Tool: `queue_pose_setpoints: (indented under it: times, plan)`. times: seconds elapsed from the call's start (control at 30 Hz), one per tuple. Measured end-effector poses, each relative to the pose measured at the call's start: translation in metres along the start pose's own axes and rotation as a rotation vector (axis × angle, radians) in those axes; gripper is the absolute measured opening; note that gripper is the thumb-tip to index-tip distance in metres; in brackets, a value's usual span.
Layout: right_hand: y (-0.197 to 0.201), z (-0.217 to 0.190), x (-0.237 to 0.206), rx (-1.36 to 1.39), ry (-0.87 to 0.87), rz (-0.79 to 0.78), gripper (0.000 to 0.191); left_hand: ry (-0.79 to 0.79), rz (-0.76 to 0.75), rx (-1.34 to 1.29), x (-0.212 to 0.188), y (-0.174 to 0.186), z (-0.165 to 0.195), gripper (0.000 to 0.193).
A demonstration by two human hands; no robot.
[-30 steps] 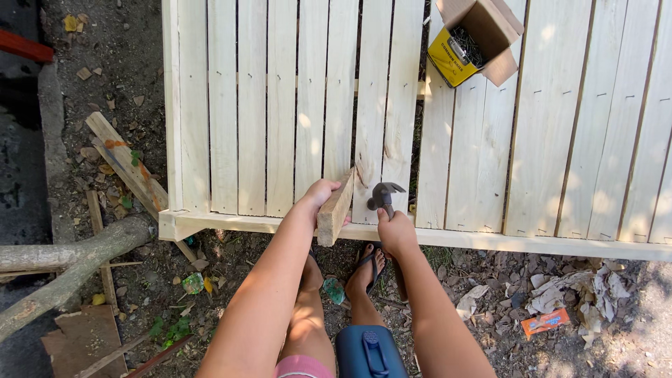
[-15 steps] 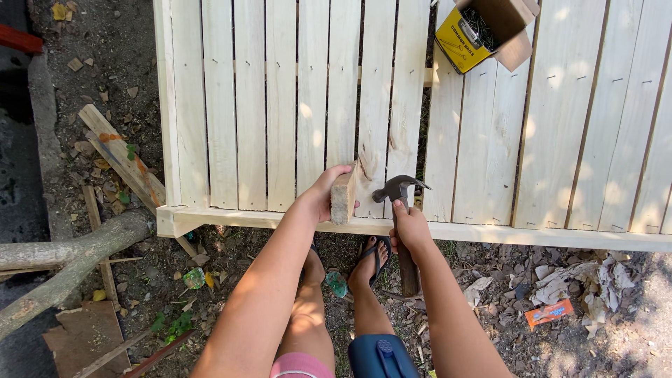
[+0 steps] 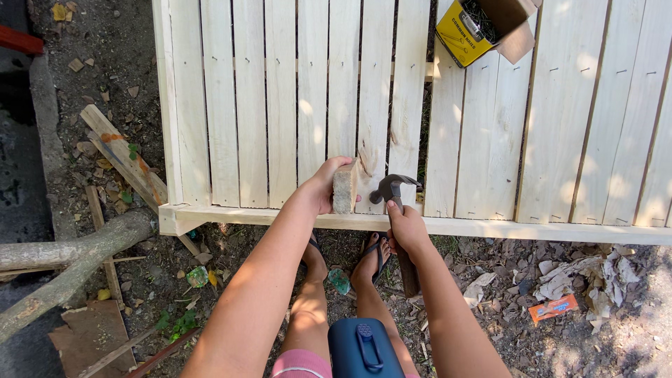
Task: The person hammers nails into a slatted wooden frame lying on the ground, working around its edges with a claw hammer. They use a small wood block to press and align the slats between hammering, and reach into a cardboard box of nails on the frame.
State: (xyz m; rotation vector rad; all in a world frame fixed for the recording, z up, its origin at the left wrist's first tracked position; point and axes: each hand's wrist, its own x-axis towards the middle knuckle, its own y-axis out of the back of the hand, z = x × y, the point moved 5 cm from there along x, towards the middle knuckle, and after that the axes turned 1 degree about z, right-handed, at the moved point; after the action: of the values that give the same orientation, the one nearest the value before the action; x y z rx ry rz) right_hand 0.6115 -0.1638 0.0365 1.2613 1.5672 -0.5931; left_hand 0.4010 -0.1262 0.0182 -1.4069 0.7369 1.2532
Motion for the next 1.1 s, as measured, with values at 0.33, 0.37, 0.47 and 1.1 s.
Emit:
queue_pose_setpoints:
  times: [0.33, 0.37, 0.47, 1.1]
  plan:
    - [0.006, -0.005, -0.009, -0.133, 0.034, -0.006, 0.048, -0.038, -0.020, -0.069, 0.005, 0.007, -0.008, 0.070]
    - [0.006, -0.006, -0.010, -0.157, 0.039, -0.001, 0.047, -0.033, -0.023, -0.071, 0.004, 0.008, -0.009, 0.070]
    - [0.006, -0.006, -0.013, -0.224, 0.046, 0.004, 0.046, -0.030, -0.015, -0.040, 0.001, 0.008, -0.010, 0.070]
    - [0.052, -0.050, 0.002, -1.224, 0.714, -0.042, 0.020, 0.006, 0.050, 0.069, -0.005, 0.005, -0.009, 0.072]
